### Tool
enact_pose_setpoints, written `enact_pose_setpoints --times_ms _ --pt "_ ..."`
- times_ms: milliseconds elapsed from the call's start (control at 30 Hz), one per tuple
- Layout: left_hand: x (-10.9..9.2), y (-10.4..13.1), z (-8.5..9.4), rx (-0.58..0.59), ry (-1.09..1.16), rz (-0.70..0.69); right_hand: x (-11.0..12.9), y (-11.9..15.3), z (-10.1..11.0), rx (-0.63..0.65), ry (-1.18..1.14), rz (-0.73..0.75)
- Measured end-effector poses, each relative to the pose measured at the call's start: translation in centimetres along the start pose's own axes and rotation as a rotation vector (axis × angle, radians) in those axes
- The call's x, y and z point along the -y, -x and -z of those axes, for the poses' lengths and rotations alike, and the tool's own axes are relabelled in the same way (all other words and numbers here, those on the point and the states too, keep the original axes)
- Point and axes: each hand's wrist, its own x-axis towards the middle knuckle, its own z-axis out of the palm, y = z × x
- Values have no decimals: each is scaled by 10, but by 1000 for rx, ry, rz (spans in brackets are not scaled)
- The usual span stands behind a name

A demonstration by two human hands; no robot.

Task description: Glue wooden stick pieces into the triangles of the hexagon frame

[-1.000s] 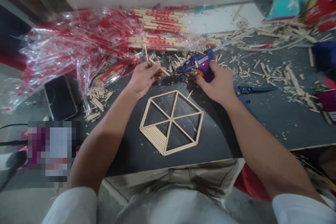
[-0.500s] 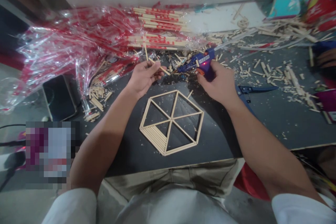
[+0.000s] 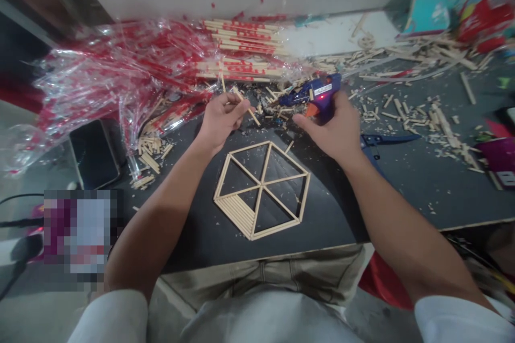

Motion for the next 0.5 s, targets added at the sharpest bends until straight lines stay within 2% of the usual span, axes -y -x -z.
enact_pose_setpoints --times_ms 100,200,333,500 --pt "-13 3 2 25 -181 -130 0 -1 0 -15 -28 -4" --pt "-29 9 6 116 -406 -243 2 -1 2 -31 6 3" --pt "-39 15 12 212 -603 -265 5 0 4 -20 36 -5" --pt "-38 14 15 248 -735 -270 4 0 4 7 55 -21"
